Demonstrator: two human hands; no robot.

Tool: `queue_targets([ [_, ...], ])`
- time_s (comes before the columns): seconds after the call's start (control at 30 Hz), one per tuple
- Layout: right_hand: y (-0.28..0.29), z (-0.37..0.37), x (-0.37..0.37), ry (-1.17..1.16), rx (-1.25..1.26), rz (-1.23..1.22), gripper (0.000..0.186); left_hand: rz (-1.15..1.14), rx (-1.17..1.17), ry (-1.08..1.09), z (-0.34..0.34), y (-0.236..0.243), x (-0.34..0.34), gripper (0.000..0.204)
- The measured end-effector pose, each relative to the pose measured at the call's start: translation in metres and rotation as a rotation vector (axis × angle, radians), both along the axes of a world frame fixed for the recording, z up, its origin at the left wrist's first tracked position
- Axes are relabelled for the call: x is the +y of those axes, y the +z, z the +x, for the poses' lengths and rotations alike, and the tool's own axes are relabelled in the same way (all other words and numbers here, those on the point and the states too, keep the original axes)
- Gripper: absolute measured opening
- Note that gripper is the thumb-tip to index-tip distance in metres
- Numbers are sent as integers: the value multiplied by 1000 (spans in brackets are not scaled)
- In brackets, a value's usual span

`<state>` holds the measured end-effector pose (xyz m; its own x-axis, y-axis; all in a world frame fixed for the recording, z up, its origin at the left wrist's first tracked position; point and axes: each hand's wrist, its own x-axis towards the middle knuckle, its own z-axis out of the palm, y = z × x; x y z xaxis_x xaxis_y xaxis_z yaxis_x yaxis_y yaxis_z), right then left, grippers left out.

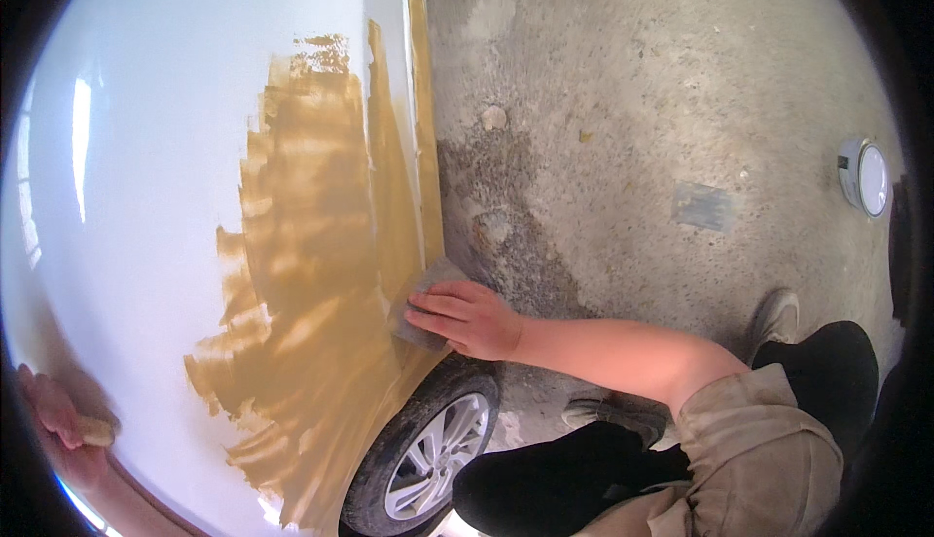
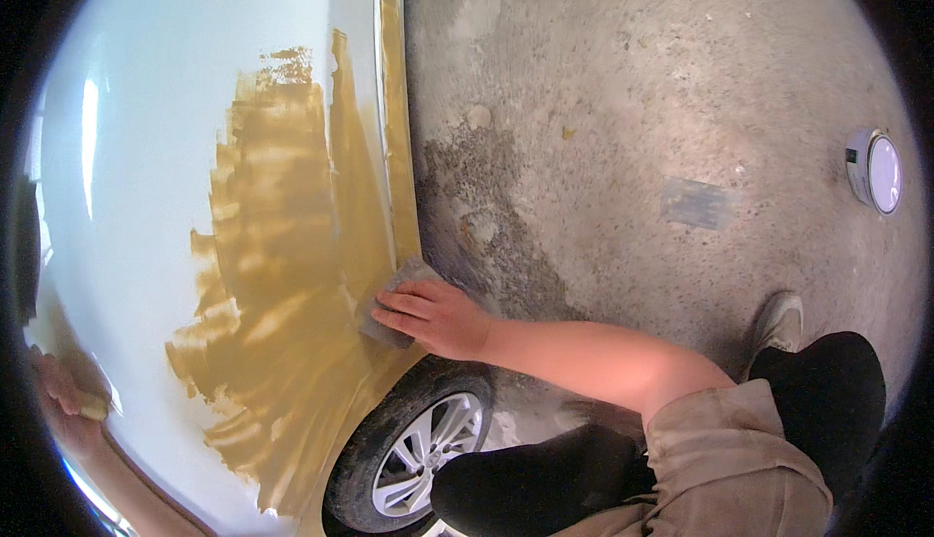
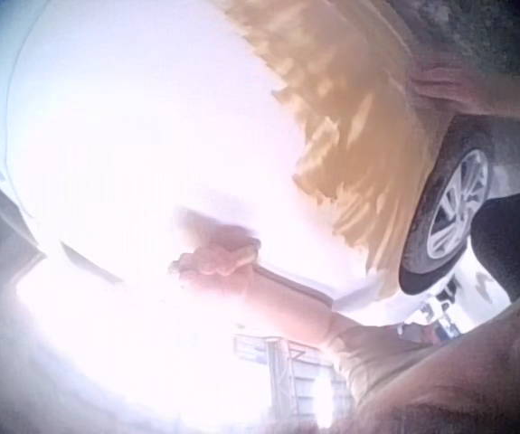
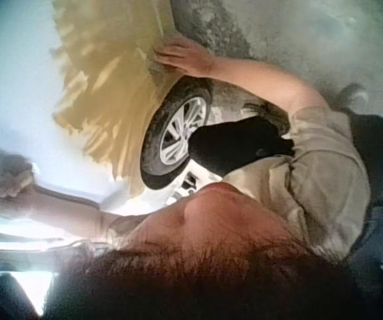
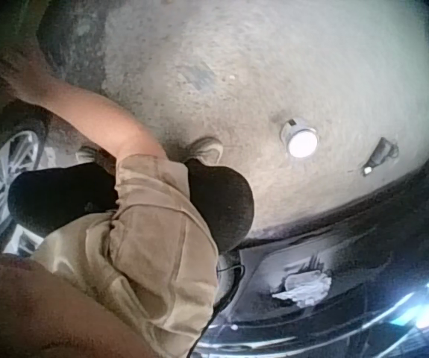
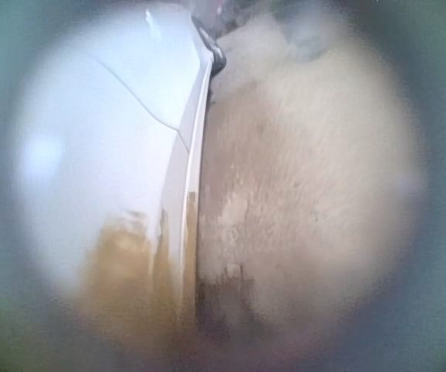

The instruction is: The person uses a putty knife to apply a brown body filler onto the side panel of a white car. They scoop filler from a can and spread it over a damaged area, smoothing the surface with the tool.

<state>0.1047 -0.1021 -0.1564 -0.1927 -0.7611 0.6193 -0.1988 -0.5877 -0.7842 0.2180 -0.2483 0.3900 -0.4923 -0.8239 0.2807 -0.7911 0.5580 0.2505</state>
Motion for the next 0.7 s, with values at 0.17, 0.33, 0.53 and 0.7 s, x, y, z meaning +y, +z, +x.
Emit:
queue_targets([
  [0.17, -3, -37, 9, 96, 78, -4, 58, 218, 166, -84, -32, -37, 8, 33],
  [0.33, 38, -76, 9, -27, -356, 282, 40, 132, 541, 84, -66, -91, 62, 47],
  [0.53, 124, -126, 10, 120, -863, 106, 35, 743, -113, -92, -87, -138, 134, 44],
  [0.7, 171, -152, 39, 314, -1046, -172, 35, 1016, -81, 82, -92, -168, 134, 28],
])
